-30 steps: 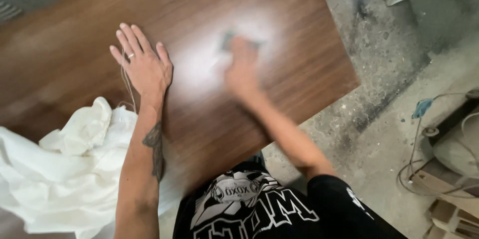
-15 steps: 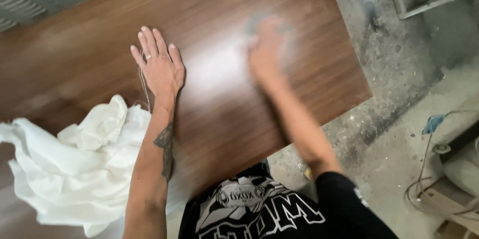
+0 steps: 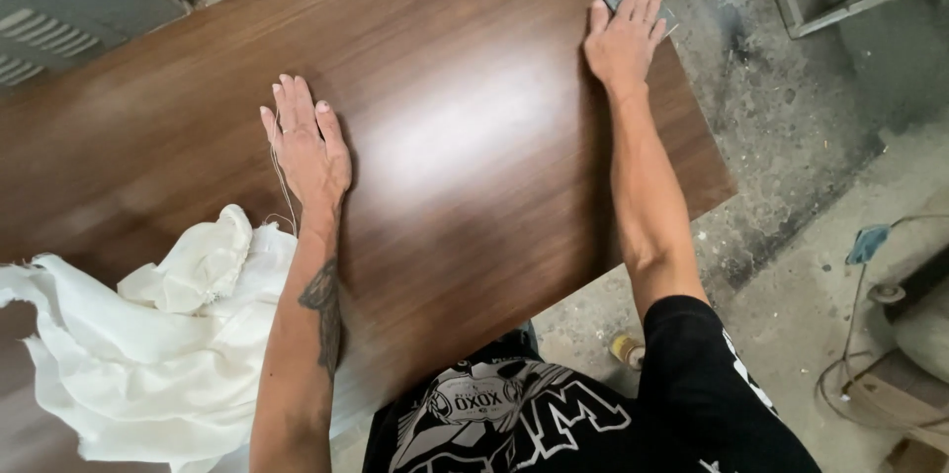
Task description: The person sands a large wooden board with a sanding block, moving it back and forth across the surface. They occasionally wipe the board with a white cloth to remove dust while continuing to sand different sections.
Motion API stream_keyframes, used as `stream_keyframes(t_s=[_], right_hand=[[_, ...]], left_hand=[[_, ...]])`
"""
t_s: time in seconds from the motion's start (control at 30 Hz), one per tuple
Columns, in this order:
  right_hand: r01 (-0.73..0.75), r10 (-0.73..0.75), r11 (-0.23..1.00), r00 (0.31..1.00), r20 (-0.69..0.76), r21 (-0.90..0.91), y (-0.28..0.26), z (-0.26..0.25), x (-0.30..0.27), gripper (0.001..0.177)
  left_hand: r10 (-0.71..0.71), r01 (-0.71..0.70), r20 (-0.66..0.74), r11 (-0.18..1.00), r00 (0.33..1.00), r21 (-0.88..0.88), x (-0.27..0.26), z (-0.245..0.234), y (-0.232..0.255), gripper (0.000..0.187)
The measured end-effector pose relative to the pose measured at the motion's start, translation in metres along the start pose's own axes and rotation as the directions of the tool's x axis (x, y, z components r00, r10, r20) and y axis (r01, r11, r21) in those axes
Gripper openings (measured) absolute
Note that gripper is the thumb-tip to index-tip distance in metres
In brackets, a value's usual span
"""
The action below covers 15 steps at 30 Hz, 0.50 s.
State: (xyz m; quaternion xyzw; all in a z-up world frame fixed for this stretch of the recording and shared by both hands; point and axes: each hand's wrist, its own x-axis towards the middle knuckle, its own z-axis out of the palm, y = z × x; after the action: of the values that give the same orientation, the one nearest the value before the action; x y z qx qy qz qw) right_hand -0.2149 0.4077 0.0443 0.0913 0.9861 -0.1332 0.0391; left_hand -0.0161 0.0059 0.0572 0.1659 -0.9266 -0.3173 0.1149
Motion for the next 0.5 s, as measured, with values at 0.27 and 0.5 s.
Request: stream_keyframes(t_s=[0.27,0.5], right_hand=[[0.541,-0.542,0.84,0.841,0.006,0.047,-0.083,0.043,-0.158,0.073],[0.217,-0.253,0.962,0.938,-0.238,-0.167,0.007,0.036,-0.074,0.075]], left_hand=[[0.103,-0.103,0.008,0.989,0.995,0.102,0.002,0.008,-0.022,0.055],[0.211,-0.204,-0.123,0.977,0.97,0.063,-0.007,0.037,-0.031,0.052]])
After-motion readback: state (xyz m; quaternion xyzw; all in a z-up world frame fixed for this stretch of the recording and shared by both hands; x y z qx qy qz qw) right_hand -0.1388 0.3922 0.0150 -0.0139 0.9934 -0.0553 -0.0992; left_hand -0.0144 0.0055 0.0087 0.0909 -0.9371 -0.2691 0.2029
